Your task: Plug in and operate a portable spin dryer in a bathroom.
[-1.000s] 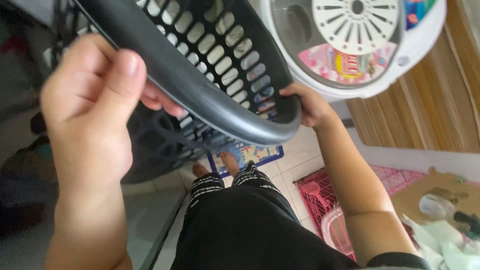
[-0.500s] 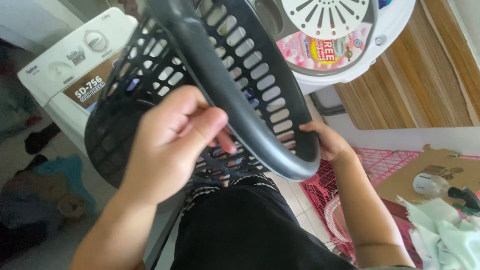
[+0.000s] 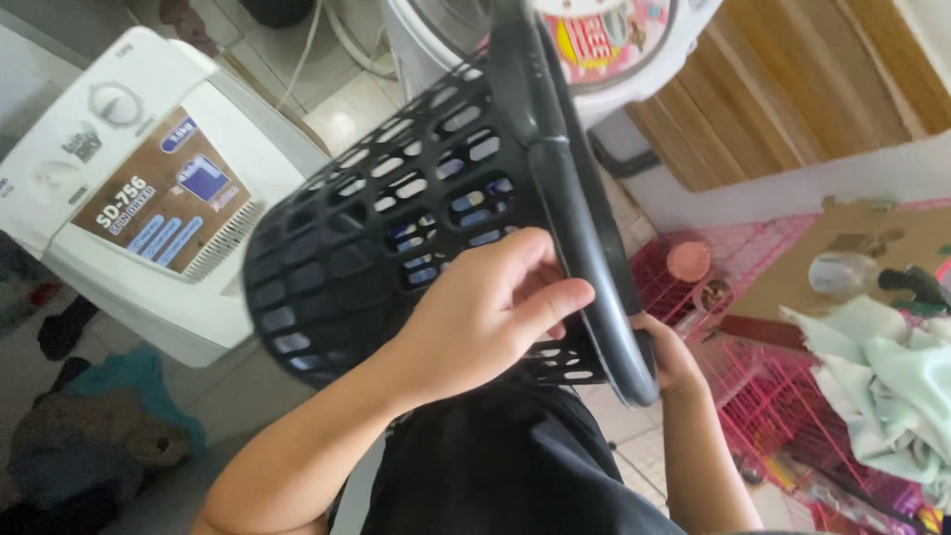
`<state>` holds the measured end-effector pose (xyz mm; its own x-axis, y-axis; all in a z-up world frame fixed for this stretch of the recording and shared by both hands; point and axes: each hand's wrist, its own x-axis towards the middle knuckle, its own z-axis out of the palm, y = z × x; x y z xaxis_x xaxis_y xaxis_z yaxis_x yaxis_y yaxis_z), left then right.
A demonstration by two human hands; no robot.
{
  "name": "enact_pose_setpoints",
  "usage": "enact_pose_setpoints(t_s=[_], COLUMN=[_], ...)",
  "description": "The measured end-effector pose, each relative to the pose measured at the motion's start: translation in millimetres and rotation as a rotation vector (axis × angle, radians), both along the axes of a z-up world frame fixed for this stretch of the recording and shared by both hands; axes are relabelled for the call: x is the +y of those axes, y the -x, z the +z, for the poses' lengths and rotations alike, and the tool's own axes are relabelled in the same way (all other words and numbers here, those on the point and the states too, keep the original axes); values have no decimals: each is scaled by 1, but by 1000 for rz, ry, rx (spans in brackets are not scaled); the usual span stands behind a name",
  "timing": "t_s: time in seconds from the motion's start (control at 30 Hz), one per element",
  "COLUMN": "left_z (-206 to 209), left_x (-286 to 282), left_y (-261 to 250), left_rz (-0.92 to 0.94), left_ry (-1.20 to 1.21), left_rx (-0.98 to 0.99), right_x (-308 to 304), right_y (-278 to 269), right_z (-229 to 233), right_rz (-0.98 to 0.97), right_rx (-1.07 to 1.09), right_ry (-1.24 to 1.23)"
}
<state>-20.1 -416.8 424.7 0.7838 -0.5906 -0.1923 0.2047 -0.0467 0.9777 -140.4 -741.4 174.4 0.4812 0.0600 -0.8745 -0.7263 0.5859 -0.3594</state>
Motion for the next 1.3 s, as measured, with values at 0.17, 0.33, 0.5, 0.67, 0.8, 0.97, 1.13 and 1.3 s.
enact_pose_setpoints(t_s=[0.17,0.33,0.5,0.67,0.8,0.97,1.13,1.3], left_z=[-35,-101,-207,-295,-397,-443,-504,-485], left_x=[-40,-73,-124,-171,-189,-200,-218,-227], left_y=[4,-1,-12,-41,-41,-31,-18,-41], left_rz=[-57,-68,-28,37,166,163,53,-143], left_ry=[-61,-216,-499,-656,-738,-723,-836,-1037], left_rx=[68,38,105,166,-46,-129,-192,-215], right_x=[-58,-83,-92,-118,-123,-123,-139,-150], right_y=[43,53,73,94,85,53,31,4], right_z=[-50,-75,-140,-243,-309,-389,-508,-582], right_rz=[-84,-119,-155,-313,-473,-610,-854,-963], right_rx=[-11,124,116,154,224,209,212,194], right_ry=[71,103,-65,-224,-260,-210,-289,-257])
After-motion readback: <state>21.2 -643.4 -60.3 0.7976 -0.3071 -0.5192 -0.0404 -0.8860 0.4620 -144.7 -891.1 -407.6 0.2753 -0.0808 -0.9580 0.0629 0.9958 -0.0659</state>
